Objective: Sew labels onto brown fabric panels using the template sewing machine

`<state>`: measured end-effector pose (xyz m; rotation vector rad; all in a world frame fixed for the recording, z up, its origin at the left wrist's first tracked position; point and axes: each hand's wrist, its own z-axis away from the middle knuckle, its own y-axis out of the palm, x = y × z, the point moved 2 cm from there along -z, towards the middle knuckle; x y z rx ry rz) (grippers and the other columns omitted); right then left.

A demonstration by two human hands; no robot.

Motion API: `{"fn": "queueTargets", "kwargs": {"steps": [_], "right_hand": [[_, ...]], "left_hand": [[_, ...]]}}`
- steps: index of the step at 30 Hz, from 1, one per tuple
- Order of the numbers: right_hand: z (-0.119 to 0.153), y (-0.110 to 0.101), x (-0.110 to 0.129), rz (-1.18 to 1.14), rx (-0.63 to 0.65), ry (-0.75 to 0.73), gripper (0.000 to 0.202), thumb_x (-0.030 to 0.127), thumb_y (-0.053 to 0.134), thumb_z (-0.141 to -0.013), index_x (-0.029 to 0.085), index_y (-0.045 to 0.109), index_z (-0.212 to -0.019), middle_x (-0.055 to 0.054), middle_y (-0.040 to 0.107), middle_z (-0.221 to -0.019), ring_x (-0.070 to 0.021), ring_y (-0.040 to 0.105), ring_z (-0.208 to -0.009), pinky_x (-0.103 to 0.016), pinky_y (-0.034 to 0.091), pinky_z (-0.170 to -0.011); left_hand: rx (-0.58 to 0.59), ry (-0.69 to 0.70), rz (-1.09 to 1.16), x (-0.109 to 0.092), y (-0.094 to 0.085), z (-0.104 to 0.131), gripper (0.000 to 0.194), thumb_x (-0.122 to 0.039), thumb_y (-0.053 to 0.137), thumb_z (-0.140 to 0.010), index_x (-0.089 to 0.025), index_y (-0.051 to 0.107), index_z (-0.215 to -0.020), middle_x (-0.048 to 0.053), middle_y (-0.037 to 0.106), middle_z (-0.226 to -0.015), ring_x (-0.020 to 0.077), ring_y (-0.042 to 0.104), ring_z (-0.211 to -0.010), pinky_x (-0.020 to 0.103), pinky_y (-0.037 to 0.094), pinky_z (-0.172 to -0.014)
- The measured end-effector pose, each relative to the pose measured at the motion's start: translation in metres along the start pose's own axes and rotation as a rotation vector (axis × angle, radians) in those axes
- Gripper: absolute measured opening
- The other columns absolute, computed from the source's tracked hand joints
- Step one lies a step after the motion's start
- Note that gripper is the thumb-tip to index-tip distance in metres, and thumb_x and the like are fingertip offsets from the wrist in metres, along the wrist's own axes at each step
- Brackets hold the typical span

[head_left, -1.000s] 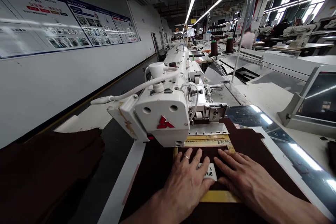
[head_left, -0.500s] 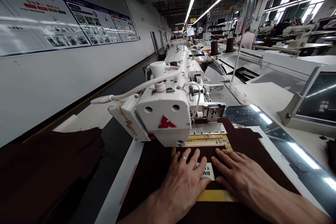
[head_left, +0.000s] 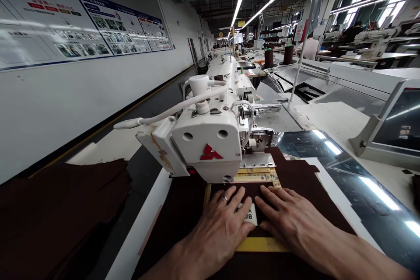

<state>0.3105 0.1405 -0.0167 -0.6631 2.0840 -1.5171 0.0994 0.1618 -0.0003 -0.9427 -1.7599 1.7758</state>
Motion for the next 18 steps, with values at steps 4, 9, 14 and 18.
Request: {"fn": "queueTargets", "kwargs": {"steps": [4,9,14,18], "right_hand": [[-0.006,-0.006,0.004,-0.027,0.025,0.0,0.042,0.038,0.061,-0.099,0.013,0.062,-0.133,-0.021,0.065,-0.132,-0.0352,0.064,-0.115,-0.049,0.057,-0.092],[-0.015,-0.007,0.009,-0.069,0.015,0.01,0.039,0.039,0.059,-0.101,0.014,0.062,-0.13,-0.02,0.065,-0.132,-0.0334,0.066,-0.111,-0.048,0.057,-0.091],[-0.024,-0.007,0.013,-0.086,0.008,-0.006,0.035,0.033,0.061,-0.099,0.012,0.063,-0.128,-0.02,0.065,-0.131,-0.0337,0.067,-0.108,-0.047,0.057,-0.088],[-0.031,-0.009,0.016,-0.111,0.023,-0.009,0.031,0.028,0.061,-0.098,0.012,0.064,-0.125,-0.019,0.066,-0.129,-0.0322,0.067,-0.108,-0.045,0.057,-0.088]], "left_hand": [[0.006,0.007,0.002,0.001,-0.004,0.001,0.05,-0.046,0.047,-0.106,-0.025,0.045,-0.151,0.008,0.045,-0.159,0.0296,0.04,-0.148,0.052,0.041,-0.117],[0.03,0.006,-0.002,0.004,-0.007,0.004,0.052,-0.047,0.046,-0.106,-0.024,0.045,-0.152,0.006,0.044,-0.16,0.029,0.04,-0.148,0.051,0.041,-0.117],[0.038,0.009,-0.037,0.008,-0.008,0.006,0.053,-0.041,0.056,-0.102,-0.021,0.046,-0.151,0.007,0.046,-0.159,0.0295,0.043,-0.146,0.051,0.043,-0.116],[0.039,0.015,-0.059,0.011,-0.008,0.008,0.054,-0.039,0.059,-0.1,-0.02,0.046,-0.149,0.007,0.048,-0.157,0.0297,0.045,-0.145,0.052,0.046,-0.113]]}}
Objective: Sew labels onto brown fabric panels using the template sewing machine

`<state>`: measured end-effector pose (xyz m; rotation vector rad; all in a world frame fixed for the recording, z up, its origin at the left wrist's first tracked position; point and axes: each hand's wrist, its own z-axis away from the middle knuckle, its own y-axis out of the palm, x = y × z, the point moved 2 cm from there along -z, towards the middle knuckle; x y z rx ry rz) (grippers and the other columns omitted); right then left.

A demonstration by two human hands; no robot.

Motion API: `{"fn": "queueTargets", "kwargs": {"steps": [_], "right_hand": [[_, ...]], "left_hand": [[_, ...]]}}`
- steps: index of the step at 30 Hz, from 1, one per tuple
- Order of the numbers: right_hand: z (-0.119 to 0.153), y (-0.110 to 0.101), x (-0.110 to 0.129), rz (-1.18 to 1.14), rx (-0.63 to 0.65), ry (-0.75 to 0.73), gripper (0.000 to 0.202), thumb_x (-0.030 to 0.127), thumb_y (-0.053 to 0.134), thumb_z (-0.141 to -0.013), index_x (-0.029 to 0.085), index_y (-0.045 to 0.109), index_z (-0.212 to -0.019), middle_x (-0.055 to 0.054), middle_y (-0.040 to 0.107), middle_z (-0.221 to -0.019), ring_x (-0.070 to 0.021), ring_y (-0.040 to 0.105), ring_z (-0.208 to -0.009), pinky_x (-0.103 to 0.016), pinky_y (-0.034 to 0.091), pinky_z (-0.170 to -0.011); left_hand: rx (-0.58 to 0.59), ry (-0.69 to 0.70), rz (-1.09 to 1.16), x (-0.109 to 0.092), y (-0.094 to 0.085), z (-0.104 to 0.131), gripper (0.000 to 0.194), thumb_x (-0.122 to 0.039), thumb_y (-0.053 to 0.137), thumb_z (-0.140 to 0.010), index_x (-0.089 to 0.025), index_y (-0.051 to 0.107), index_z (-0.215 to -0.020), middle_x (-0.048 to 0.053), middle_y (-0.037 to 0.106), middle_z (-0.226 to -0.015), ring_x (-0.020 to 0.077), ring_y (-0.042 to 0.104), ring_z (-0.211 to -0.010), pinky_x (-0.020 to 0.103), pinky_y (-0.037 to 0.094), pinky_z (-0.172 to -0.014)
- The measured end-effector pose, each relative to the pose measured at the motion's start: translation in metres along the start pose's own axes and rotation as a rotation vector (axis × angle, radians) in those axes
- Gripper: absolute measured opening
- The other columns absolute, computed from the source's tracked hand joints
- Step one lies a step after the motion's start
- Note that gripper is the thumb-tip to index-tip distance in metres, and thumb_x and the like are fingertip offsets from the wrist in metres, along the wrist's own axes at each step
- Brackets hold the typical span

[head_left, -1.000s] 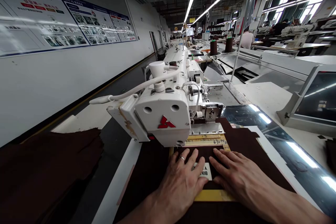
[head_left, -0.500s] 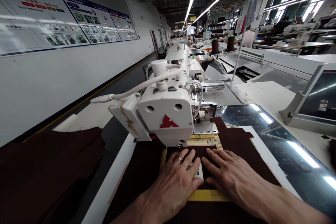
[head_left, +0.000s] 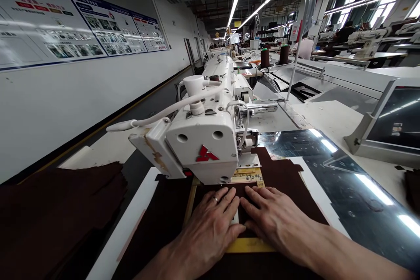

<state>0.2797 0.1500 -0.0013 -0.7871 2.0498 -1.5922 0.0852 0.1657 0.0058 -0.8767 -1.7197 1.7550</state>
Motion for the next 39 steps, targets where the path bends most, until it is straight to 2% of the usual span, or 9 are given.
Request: {"fn": "queueTargets", "kwargs": {"steps": [9,15,18,23,27,30,33,36,39], "right_hand": [[-0.012,-0.005,0.009,-0.01,0.014,-0.017,0.037,0.02,0.061,-0.095,0.01,0.06,-0.131,-0.019,0.064,-0.133,-0.0305,0.066,-0.112,-0.04,0.056,-0.09],[-0.015,0.012,0.011,-0.067,0.007,0.002,0.04,0.025,0.06,-0.097,0.012,0.056,-0.135,-0.017,0.062,-0.135,-0.0307,0.062,-0.117,-0.044,0.052,-0.095],[-0.017,0.015,0.013,-0.083,-0.013,-0.004,0.041,0.024,0.062,-0.097,0.013,0.054,-0.136,-0.017,0.061,-0.135,-0.03,0.061,-0.117,-0.043,0.052,-0.094],[-0.023,-0.002,0.018,-0.162,0.068,-0.017,0.02,0.016,0.06,-0.098,0.015,0.061,-0.117,-0.012,0.065,-0.115,-0.0248,0.062,-0.103,-0.036,0.053,-0.088],[-0.025,-0.005,0.019,-0.195,0.085,-0.023,0.013,0.018,0.056,-0.1,0.016,0.059,-0.112,-0.009,0.063,-0.111,-0.0242,0.061,-0.099,-0.038,0.052,-0.084],[-0.023,0.003,0.019,-0.224,0.062,-0.01,0.008,0.02,0.054,-0.102,0.018,0.059,-0.109,-0.007,0.063,-0.111,-0.0239,0.06,-0.102,-0.041,0.05,-0.09],[-0.019,0.011,0.02,-0.258,0.034,-0.013,0.007,0.021,0.054,-0.102,0.019,0.06,-0.106,-0.006,0.065,-0.115,-0.025,0.059,-0.11,-0.047,0.044,-0.104],[-0.014,0.014,0.022,-0.282,0.022,-0.033,0.015,0.022,0.052,-0.104,0.02,0.06,-0.116,-0.007,0.064,-0.127,-0.027,0.054,-0.124,-0.051,0.037,-0.113],[-0.012,0.012,0.023,-0.291,0.028,-0.054,0.025,0.024,0.047,-0.106,0.02,0.058,-0.128,-0.008,0.059,-0.141,-0.0276,0.048,-0.134,-0.049,0.037,-0.114]], "left_hand": [[-0.025,-0.015,0.006,0.009,-0.001,0.004,0.055,-0.039,0.064,-0.098,-0.018,0.051,-0.146,0.009,0.053,-0.153,0.03,0.05,-0.141,0.05,0.047,-0.113],[-0.041,-0.018,0.008,0.016,0.002,0.008,0.061,-0.043,0.063,-0.098,-0.02,0.044,-0.152,0.009,0.05,-0.155,0.0293,0.048,-0.142,0.049,0.044,-0.115],[-0.012,-0.023,0.003,0.019,0.001,0.01,0.062,-0.045,0.063,-0.098,-0.02,0.043,-0.152,0.008,0.049,-0.157,0.0294,0.047,-0.143,0.05,0.043,-0.116],[0.026,-0.021,-0.016,0.022,-0.005,0.012,0.06,-0.048,0.06,-0.099,-0.018,0.048,-0.15,0.009,0.05,-0.156,0.0326,0.048,-0.142,0.055,0.045,-0.113],[0.007,-0.011,-0.003,0.024,-0.006,0.012,0.057,-0.045,0.063,-0.098,-0.02,0.051,-0.147,0.008,0.051,-0.154,0.0323,0.049,-0.141,0.055,0.046,-0.113],[0.003,-0.008,0.016,0.025,-0.005,0.014,0.06,-0.046,0.062,-0.098,-0.022,0.047,-0.15,0.007,0.051,-0.155,0.0314,0.049,-0.141,0.055,0.045,-0.113],[0.013,-0.001,0.023,0.027,-0.004,0.015,0.061,-0.049,0.059,-0.1,-0.02,0.046,-0.151,0.008,0.051,-0.155,0.0321,0.049,-0.14,0.056,0.045,-0.113],[0.013,0.005,0.034,0.03,-0.003,0.016,0.061,-0.051,0.055,-0.101,-0.017,0.045,-0.152,0.01,0.05,-0.155,0.0326,0.048,-0.141,0.056,0.044,-0.113],[0.012,-0.003,0.057,0.032,-0.003,0.018,0.064,-0.053,0.056,-0.1,-0.018,0.043,-0.153,0.009,0.05,-0.155,0.0321,0.047,-0.142,0.055,0.044,-0.114]]}}
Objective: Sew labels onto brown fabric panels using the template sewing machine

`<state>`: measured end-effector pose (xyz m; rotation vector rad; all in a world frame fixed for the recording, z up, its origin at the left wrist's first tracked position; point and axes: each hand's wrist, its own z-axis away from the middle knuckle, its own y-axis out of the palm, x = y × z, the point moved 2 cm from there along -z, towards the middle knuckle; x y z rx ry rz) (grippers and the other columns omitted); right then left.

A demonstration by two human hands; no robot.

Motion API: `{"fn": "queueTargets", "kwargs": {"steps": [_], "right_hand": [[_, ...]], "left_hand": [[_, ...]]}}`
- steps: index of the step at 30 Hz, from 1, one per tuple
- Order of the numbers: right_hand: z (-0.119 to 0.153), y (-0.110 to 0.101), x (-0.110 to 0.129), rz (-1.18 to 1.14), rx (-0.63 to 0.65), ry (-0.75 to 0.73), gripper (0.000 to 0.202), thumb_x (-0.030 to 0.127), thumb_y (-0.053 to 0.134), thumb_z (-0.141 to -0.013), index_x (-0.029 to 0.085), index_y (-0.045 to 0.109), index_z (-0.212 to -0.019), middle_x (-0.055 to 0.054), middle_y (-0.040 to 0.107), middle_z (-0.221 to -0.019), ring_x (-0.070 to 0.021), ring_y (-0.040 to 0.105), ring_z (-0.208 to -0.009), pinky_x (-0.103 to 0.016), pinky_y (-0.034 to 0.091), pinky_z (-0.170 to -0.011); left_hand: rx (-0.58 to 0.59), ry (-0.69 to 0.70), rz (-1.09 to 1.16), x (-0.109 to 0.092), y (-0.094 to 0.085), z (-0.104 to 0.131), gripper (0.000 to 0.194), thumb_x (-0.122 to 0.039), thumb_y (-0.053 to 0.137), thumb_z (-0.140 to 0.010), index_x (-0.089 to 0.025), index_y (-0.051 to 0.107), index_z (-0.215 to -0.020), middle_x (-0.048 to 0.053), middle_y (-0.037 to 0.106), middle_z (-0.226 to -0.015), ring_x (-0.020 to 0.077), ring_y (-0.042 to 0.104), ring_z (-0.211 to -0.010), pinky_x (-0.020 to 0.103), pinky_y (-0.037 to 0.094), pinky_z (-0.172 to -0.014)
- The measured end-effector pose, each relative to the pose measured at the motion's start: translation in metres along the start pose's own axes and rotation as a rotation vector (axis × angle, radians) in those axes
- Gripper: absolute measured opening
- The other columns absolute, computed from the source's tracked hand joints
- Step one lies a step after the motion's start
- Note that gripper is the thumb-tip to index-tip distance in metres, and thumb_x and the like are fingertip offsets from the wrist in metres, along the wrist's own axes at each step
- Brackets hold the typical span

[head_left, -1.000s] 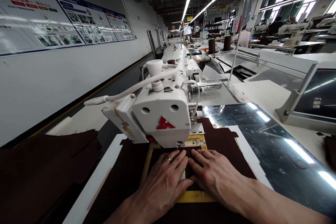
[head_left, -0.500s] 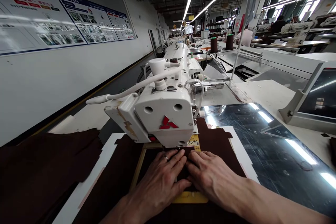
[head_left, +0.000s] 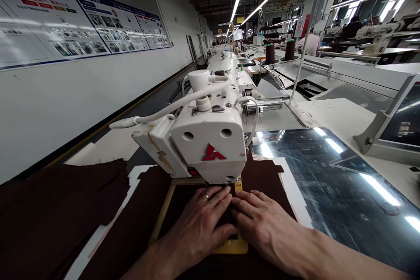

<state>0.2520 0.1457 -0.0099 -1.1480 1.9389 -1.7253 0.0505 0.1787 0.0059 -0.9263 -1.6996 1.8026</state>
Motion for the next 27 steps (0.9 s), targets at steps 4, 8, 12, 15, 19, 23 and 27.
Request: {"fn": "queueTargets", "kwargs": {"steps": [4,8,12,15,19,23,27], "right_hand": [[-0.001,-0.003,0.001,0.002,0.001,-0.026,0.03,0.027,0.044,-0.108,0.02,0.055,-0.135,-0.007,0.052,-0.151,-0.028,0.045,-0.139,-0.05,0.039,-0.113],[-0.002,-0.005,0.001,-0.015,0.023,-0.021,0.031,0.027,0.043,-0.108,0.02,0.056,-0.136,-0.007,0.052,-0.151,-0.0279,0.045,-0.139,-0.049,0.04,-0.114],[-0.002,-0.005,0.001,-0.024,0.043,-0.018,0.033,0.026,0.042,-0.107,0.02,0.055,-0.138,-0.008,0.05,-0.153,-0.0297,0.044,-0.141,-0.052,0.04,-0.114],[-0.001,-0.005,0.002,-0.025,0.056,-0.021,0.033,0.024,0.043,-0.106,0.02,0.055,-0.137,-0.009,0.05,-0.153,-0.0311,0.044,-0.141,-0.054,0.041,-0.114],[0.001,-0.01,0.004,-0.047,0.048,-0.048,0.027,0.026,0.047,-0.105,0.024,0.062,-0.127,-0.009,0.053,-0.15,-0.0318,0.045,-0.14,-0.054,0.041,-0.114],[0.001,-0.013,0.005,-0.081,0.087,-0.062,0.022,0.028,0.05,-0.105,0.024,0.064,-0.121,-0.008,0.057,-0.144,-0.0306,0.049,-0.136,-0.053,0.039,-0.115],[-0.003,-0.016,0.006,-0.095,0.101,-0.042,0.02,0.029,0.051,-0.104,0.024,0.066,-0.117,-0.008,0.062,-0.135,-0.0301,0.052,-0.131,-0.052,0.041,-0.114]], "left_hand": [[0.025,-0.008,0.026,0.004,-0.002,0.002,0.067,-0.054,0.059,-0.098,-0.021,0.042,-0.153,0.008,0.049,-0.157,0.0317,0.045,-0.143,0.055,0.043,-0.115],[0.064,0.01,0.048,0.008,-0.006,0.002,0.066,-0.053,0.06,-0.098,-0.022,0.041,-0.154,0.007,0.047,-0.158,0.0314,0.045,-0.143,0.055,0.042,-0.116],[0.056,0.047,0.056,0.013,-0.009,0.001,0.061,-0.042,0.066,-0.096,-0.022,0.046,-0.151,0.007,0.05,-0.156,0.0305,0.048,-0.141,0.053,0.041,-0.117],[0.044,0.07,0.07,0.017,-0.01,0.0,0.066,-0.042,0.07,-0.094,-0.023,0.045,-0.152,0.007,0.05,-0.156,0.0311,0.049,-0.141,0.052,0.039,-0.118],[0.07,0.088,0.089,0.021,-0.012,-0.003,0.07,-0.053,0.066,-0.094,-0.025,0.043,-0.154,0.007,0.047,-0.158,0.033,0.049,-0.141,0.053,0.037,-0.118],[0.056,0.121,0.131,0.021,-0.018,-0.009,0.072,-0.058,0.067,-0.091,-0.026,0.045,-0.152,0.006,0.048,-0.157,0.0307,0.052,-0.139,0.046,0.04,-0.116],[0.026,0.136,0.151,0.022,-0.023,-0.014,0.071,-0.059,0.071,-0.088,-0.026,0.051,-0.148,0.006,0.055,-0.152,0.029,0.059,-0.132,0.04,0.045,-0.11]]}}
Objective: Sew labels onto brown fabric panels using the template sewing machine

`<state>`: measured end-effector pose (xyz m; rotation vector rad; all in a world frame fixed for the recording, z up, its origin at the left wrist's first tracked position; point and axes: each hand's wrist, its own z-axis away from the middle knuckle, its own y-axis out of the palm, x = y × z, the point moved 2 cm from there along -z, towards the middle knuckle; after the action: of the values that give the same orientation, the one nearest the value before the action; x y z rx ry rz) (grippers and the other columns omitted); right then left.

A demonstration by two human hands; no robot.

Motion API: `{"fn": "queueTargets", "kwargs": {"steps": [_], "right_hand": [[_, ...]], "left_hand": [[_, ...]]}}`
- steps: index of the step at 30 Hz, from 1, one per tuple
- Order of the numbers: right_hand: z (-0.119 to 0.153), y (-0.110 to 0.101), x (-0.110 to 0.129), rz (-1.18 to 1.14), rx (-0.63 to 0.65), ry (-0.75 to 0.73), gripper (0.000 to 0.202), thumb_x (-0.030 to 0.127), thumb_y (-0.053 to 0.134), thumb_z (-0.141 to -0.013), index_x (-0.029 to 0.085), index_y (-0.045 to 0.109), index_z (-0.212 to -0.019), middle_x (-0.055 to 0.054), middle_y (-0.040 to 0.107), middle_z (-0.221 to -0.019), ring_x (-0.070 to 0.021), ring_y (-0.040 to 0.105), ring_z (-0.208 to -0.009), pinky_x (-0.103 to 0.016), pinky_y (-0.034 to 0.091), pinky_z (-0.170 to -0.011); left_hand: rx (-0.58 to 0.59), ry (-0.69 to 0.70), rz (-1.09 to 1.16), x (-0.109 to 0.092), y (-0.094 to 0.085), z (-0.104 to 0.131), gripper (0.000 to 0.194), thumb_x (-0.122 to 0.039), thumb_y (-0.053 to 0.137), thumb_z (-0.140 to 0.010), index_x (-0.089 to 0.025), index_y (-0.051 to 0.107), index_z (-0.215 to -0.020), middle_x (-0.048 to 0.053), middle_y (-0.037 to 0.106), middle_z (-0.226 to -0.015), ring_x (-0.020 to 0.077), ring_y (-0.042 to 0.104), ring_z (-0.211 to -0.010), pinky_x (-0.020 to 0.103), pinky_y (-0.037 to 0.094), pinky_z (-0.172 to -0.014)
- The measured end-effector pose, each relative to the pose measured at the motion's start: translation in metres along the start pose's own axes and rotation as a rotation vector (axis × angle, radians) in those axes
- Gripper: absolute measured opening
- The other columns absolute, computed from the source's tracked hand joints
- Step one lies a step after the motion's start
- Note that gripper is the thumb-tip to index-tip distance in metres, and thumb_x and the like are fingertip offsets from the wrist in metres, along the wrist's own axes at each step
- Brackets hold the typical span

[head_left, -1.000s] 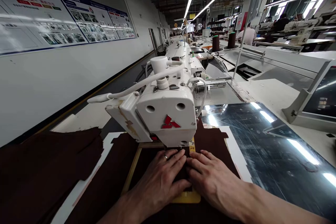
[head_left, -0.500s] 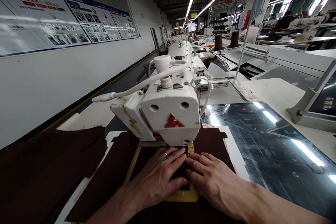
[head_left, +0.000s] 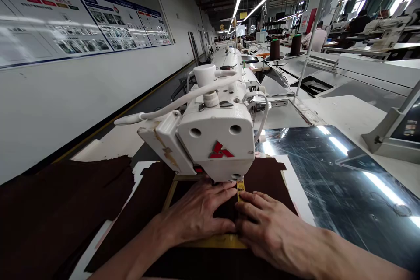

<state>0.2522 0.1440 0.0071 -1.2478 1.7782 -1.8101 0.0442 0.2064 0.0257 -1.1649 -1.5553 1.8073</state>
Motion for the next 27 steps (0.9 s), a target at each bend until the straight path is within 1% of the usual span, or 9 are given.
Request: {"fn": "queueTargets", "kwargs": {"steps": [5,7,10,13,16,18,23,25,27], "right_hand": [[-0.001,-0.001,-0.001,-0.011,-0.02,-0.013,0.018,0.027,0.052,-0.103,0.021,0.068,-0.11,-0.01,0.064,-0.128,-0.0308,0.052,-0.13,-0.052,0.042,-0.112],[0.001,-0.003,-0.003,-0.04,-0.041,-0.039,0.019,0.026,0.052,-0.102,0.019,0.068,-0.111,-0.012,0.065,-0.126,-0.0307,0.052,-0.131,-0.05,0.041,-0.113],[0.002,-0.008,-0.01,-0.134,-0.07,-0.058,0.023,0.018,0.049,-0.102,0.014,0.067,-0.117,-0.014,0.065,-0.121,-0.027,0.055,-0.127,-0.044,0.042,-0.114],[0.002,-0.012,-0.015,-0.22,-0.084,-0.02,0.024,0.015,0.046,-0.102,0.013,0.067,-0.115,-0.013,0.065,-0.114,-0.0244,0.058,-0.121,-0.039,0.049,-0.107],[0.001,-0.016,-0.013,-0.234,-0.082,0.021,0.024,0.016,0.045,-0.104,0.015,0.068,-0.11,-0.011,0.065,-0.108,-0.0243,0.059,-0.119,-0.039,0.052,-0.102],[0.001,-0.016,-0.011,-0.224,-0.076,0.029,0.024,0.016,0.045,-0.104,0.016,0.069,-0.109,-0.011,0.065,-0.109,-0.0241,0.059,-0.119,-0.039,0.052,-0.102],[0.002,-0.016,-0.008,-0.205,-0.067,0.029,0.024,0.015,0.048,-0.102,0.018,0.069,-0.112,-0.012,0.063,-0.122,-0.023,0.059,-0.119,-0.038,0.051,-0.103],[0.002,-0.016,-0.009,-0.203,-0.067,0.035,0.024,0.015,0.048,-0.102,0.018,0.07,-0.112,-0.012,0.063,-0.123,-0.0228,0.06,-0.119,-0.037,0.051,-0.103],[0.002,-0.015,-0.009,-0.205,-0.069,0.036,0.024,0.015,0.048,-0.102,0.017,0.069,-0.113,-0.012,0.063,-0.122,-0.0229,0.06,-0.118,-0.038,0.051,-0.104]], "left_hand": [[-0.002,-0.001,-0.022,-0.003,0.0,-0.001,0.067,-0.052,0.075,-0.086,-0.025,0.055,-0.144,0.007,0.057,-0.15,0.0305,0.058,-0.131,0.041,0.044,-0.112],[0.019,-0.034,-0.023,-0.006,0.0,-0.001,0.066,-0.048,0.075,-0.086,-0.024,0.054,-0.144,0.007,0.054,-0.153,0.0305,0.056,-0.133,0.042,0.042,-0.113],[0.069,-0.112,-0.005,-0.013,0.001,-0.002,0.065,-0.045,0.072,-0.088,-0.024,0.051,-0.146,0.008,0.049,-0.157,0.0315,0.051,-0.139,0.045,0.037,-0.116],[0.09,-0.169,0.03,-0.018,0.003,-0.003,0.066,-0.042,0.069,-0.088,-0.024,0.049,-0.148,0.007,0.046,-0.159,0.0337,0.046,-0.143,0.05,0.031,-0.12],[0.071,-0.181,0.068,-0.018,0.006,-0.003,0.064,-0.038,0.069,-0.087,-0.024,0.051,-0.146,0.007,0.046,-0.159,0.0331,0.045,-0.144,0.051,0.031,-0.119],[0.058,-0.183,0.085,-0.015,0.008,-0.002,0.063,-0.038,0.07,-0.086,-0.024,0.052,-0.145,0.007,0.046,-0.159,0.0331,0.045,-0.144,0.051,0.032,-0.118],[0.034,-0.14,0.114,-0.009,0.012,0.001,0.07,-0.046,0.075,-0.085,-0.026,0.051,-0.147,0.009,0.047,-0.158,0.0337,0.045,-0.144,0.053,0.032,-0.119],[-0.02,-0.107,0.136,-0.009,0.012,0.005,0.058,-0.039,0.075,-0.087,-0.026,0.057,-0.141,0.008,0.05,-0.156,0.031,0.046,-0.143,0.049,0.035,-0.118],[-0.104,-0.046,0.164,-0.011,0.011,0.012,0.036,-0.029,0.07,-0.091,-0.025,0.066,-0.127,0.007,0.056,-0.149,0.0274,0.048,-0.14,0.044,0.038,-0.117]]}}
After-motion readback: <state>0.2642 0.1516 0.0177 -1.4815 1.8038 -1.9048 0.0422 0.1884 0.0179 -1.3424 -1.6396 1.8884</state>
